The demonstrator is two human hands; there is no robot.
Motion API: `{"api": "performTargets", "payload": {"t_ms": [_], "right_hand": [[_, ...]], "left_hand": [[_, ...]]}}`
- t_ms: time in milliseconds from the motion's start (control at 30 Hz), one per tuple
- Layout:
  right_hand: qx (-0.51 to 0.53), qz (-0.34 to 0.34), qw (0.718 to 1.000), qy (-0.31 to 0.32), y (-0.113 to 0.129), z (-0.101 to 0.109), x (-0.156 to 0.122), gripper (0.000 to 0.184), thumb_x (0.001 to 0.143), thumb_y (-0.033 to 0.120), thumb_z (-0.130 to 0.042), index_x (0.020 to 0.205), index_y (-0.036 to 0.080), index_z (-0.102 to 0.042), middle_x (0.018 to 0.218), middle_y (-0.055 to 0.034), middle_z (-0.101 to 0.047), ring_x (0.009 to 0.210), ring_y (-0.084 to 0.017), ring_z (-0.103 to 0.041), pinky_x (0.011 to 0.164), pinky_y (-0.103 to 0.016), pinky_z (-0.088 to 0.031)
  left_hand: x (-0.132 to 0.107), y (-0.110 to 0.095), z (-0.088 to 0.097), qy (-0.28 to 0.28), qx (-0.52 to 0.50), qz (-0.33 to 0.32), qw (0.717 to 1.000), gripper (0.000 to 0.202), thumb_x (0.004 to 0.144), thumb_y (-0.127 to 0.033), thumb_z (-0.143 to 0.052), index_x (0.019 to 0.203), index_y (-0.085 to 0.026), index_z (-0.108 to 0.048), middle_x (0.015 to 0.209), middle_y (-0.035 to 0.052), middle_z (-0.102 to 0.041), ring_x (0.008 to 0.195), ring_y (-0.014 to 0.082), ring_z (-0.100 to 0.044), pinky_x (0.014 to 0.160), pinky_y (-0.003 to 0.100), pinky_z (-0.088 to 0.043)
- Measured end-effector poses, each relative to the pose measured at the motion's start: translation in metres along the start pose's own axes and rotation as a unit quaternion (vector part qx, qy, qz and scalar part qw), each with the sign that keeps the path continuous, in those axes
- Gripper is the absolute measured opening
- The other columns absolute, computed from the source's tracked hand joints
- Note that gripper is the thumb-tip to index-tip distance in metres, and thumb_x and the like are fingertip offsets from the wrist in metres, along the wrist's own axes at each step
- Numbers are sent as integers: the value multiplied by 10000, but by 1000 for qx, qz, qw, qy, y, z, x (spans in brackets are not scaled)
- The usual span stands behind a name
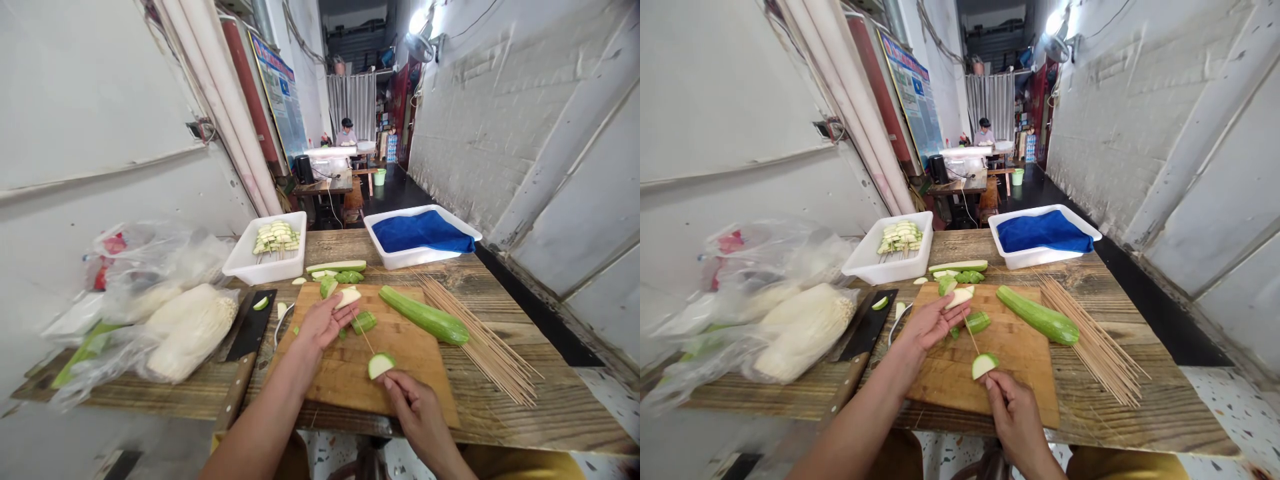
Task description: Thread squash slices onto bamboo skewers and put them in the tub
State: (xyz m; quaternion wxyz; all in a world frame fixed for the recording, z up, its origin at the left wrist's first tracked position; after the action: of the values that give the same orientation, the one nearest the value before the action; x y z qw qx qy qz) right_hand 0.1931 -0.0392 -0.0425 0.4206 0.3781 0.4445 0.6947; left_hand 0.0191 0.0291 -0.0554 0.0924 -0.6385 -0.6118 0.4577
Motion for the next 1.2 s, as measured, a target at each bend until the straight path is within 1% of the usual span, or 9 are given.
{"api": "performTargets", "payload": {"t_ms": [233,333,500,733,867,1100,1200], "right_hand": [[8,9,1000,3,3,0,1,289,872,314,-435,863,120,-650,800,-97,-695,723,-182,-633,657,-218,-473],[5,11,1000,3,3,0,1,281,871,309,-440,867,122,-650,800,-95,-695,721,-182,-634,650,-220,-472],[3,12,1000,2,1,0,1,289,870,316,-436,877,120,-648,792,-97,-695,721,-187,-641,640,-225,-484],[-7,20,1000,5,0,0,-1,297,874,310,-432,894,114,-654,840,-119,-705,760,-197,-658,660,-225,-502],[-6,21,1000,5,0,0,0,291,874,302,-437,900,117,-660,842,-116,-709,756,-194,-663,656,-220,-506],[-11,34,999,5,2,0,1,271,870,283,-447,902,132,-670,836,-100,-711,730,-186,-664,645,-216,-508],[-13,29,999,7,1,0,1,281,871,293,-444,904,130,-671,836,-103,-710,732,-187,-663,642,-216,-506]], "left_hand": [[-3,-3,-1,-8,0,-14,1000,144,806,-102,-500,928,-57,-561,962,177,-658,881,240,-641,797,367,-522],[-2,-3,-1,-11,1,-12,1000,135,807,-103,-497,915,-57,-563,939,173,-665,856,234,-648,791,365,-524],[-1,-1,-1,2,3,-9,1000,124,808,-111,-501,899,-60,-567,916,169,-671,852,229,-650,795,363,-521],[0,-2,1,-4,4,-19,1000,95,801,-92,-499,861,-63,-566,898,165,-674,816,225,-658,781,362,-527],[0,-2,2,-1,0,-20,1000,79,799,-93,-505,853,-75,-558,896,161,-675,823,226,-657,787,369,-524],[-1,-2,0,-1,-1,-23,1000,95,796,-90,-507,866,-59,-563,938,183,-661,867,246,-645,796,370,-522],[-2,-3,0,-4,-2,-23,1000,97,794,-85,-507,869,-57,-562,940,181,-660,871,250,-643,790,370,-526]]}}
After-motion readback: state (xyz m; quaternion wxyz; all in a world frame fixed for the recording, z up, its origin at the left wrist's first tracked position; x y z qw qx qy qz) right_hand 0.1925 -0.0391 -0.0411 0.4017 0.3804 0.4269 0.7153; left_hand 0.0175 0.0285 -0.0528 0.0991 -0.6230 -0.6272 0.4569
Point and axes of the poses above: each hand's wrist, its own x-axis towards the middle knuckle, its own z-axis out of the back of the hand, y = z × x, the point moved 10 cm from there along x, towards the middle knuckle
